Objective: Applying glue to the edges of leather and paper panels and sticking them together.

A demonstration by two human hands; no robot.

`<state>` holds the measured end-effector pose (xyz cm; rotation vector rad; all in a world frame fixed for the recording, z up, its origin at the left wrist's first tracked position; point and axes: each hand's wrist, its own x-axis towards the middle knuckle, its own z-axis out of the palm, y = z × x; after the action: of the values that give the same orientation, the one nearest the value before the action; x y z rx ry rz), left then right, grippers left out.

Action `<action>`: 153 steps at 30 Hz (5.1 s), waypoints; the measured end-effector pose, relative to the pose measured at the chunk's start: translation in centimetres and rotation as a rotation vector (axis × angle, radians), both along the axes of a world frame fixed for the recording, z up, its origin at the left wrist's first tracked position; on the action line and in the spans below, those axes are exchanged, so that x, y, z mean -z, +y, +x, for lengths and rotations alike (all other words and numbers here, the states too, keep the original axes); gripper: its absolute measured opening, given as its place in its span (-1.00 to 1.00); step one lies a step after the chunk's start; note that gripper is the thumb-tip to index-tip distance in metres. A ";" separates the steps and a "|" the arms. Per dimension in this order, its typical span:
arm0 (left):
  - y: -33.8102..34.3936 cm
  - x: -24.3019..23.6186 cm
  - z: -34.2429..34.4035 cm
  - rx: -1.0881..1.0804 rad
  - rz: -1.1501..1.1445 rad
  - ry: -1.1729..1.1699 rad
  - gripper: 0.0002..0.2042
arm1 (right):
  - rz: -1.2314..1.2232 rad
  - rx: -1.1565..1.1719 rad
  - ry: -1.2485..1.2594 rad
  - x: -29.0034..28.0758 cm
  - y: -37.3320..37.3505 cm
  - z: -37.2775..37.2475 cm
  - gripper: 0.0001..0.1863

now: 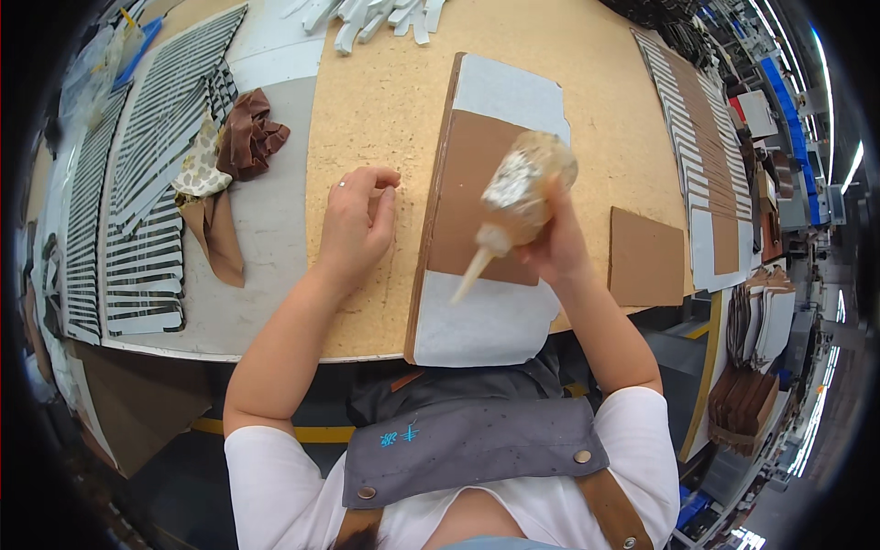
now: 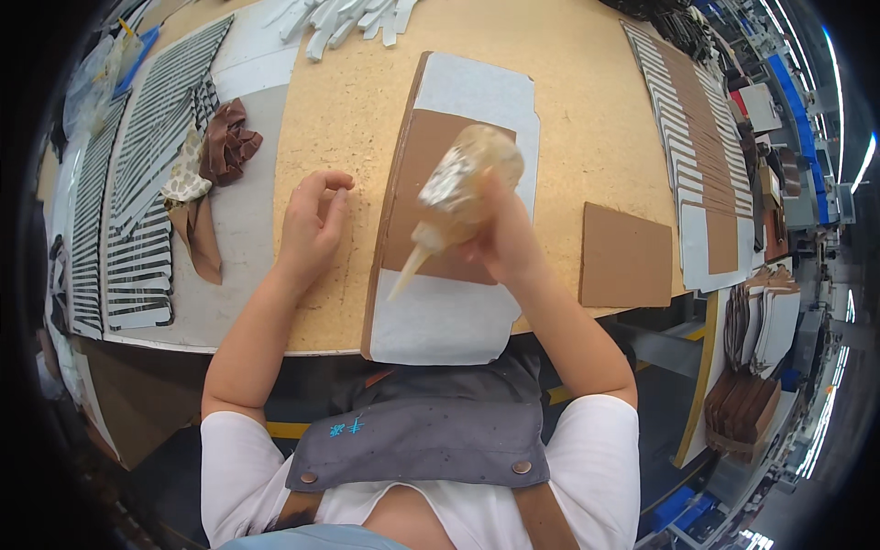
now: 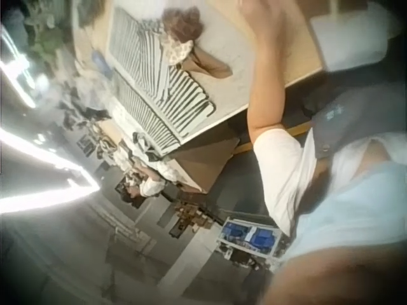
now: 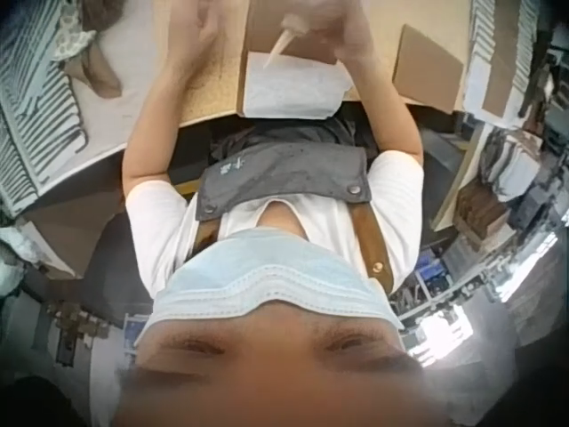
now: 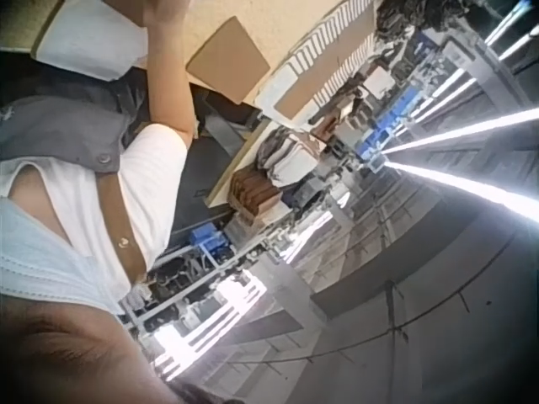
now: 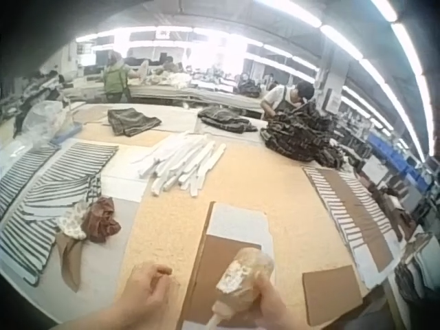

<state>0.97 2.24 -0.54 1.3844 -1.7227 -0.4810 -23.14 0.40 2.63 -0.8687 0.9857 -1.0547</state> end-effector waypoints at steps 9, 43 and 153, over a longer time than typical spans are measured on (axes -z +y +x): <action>6.7 -1.8 2.2 0.165 0.514 0.601 -0.81 | 0.057 -0.126 0.691 -5.4 -0.6 -9.4 -0.41; 8.5 -12.7 -10.8 0.079 0.259 0.421 -0.65 | -0.773 0.581 0.866 -8.0 -13.7 -24.0 -0.70; -18.0 1.4 -8.9 0.328 0.146 -0.597 -0.55 | 0.018 0.363 1.591 0.3 -5.1 -32.5 -0.50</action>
<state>-7.89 -15.79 -1.95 1.4447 -2.4647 -0.3979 -55.65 -4.72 2.28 -1.5588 2.5168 -0.4538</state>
